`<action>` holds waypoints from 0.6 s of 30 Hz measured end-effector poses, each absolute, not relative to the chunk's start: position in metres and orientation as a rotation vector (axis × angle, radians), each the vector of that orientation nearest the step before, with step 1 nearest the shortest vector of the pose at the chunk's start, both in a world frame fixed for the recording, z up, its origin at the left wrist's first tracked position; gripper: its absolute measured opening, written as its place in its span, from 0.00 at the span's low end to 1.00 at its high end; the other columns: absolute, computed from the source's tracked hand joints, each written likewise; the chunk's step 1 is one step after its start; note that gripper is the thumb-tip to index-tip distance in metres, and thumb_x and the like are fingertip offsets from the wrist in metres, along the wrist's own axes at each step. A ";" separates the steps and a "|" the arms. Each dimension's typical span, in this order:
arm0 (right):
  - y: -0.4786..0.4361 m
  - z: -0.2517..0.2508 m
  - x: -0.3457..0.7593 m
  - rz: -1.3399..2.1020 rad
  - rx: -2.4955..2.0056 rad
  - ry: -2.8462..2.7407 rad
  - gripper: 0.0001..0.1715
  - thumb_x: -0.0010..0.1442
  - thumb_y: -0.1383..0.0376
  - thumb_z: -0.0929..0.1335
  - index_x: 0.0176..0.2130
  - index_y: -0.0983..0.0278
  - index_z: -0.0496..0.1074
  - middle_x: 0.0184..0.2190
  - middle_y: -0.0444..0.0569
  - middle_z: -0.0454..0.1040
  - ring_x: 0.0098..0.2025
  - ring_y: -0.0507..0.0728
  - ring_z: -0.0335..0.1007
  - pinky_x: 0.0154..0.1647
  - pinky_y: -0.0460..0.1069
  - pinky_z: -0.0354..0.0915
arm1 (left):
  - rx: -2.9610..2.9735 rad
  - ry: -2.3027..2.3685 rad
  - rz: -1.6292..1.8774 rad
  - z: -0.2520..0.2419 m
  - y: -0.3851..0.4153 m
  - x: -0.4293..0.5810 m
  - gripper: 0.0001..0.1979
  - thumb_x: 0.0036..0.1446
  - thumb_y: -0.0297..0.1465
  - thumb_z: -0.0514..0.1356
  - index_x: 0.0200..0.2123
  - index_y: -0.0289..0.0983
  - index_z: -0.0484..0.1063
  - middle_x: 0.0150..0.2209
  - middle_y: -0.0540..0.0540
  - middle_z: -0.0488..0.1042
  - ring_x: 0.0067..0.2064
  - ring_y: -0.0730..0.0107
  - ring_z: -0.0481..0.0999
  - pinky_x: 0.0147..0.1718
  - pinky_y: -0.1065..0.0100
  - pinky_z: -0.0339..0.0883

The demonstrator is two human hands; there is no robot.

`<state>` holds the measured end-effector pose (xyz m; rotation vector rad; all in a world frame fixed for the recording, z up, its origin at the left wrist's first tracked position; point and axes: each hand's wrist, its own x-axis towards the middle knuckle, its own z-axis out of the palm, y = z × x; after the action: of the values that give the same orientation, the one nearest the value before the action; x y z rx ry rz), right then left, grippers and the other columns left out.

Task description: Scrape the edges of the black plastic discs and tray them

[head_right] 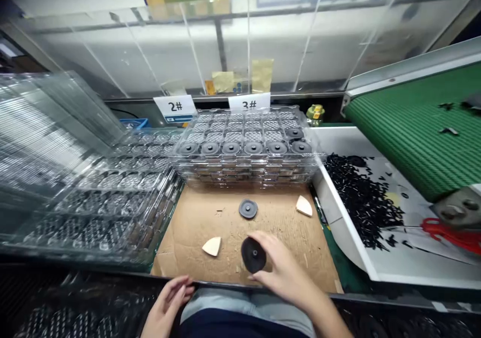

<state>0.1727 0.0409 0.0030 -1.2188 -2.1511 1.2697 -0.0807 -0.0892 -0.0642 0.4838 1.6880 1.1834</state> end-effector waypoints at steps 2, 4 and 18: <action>0.027 -0.012 0.146 1.297 -1.224 -2.105 0.38 0.48 0.66 0.72 0.58 0.62 0.62 0.58 0.58 0.64 0.61 0.65 0.58 0.61 0.64 0.56 | 0.462 1.566 1.247 -0.055 -0.070 -0.064 0.29 0.42 0.51 0.64 0.45 0.41 0.72 0.48 0.40 0.76 0.48 0.53 0.75 0.46 0.57 0.70; 0.014 -0.017 0.127 1.352 -1.120 -2.091 0.40 0.46 0.62 0.75 0.57 0.61 0.63 0.57 0.57 0.65 0.60 0.64 0.60 0.60 0.61 0.58 | 0.427 1.306 1.270 -0.040 -0.055 -0.048 0.38 0.36 0.51 0.67 0.52 0.43 0.68 0.53 0.38 0.72 0.52 0.49 0.72 0.48 0.56 0.68; 0.003 -0.027 0.069 1.356 -1.010 -2.347 0.45 0.39 0.59 0.78 0.55 0.60 0.65 0.51 0.57 0.71 0.54 0.68 0.65 0.54 0.64 0.62 | 0.086 0.895 1.058 -0.038 -0.064 -0.082 0.34 0.36 0.38 0.72 0.50 0.44 0.69 0.43 0.44 0.75 0.39 0.70 0.76 0.29 0.75 0.66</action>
<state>0.0692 0.0032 -0.0269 -1.0104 -2.3473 1.3558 -0.0818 -0.0636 -0.0376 0.0863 0.8948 1.0575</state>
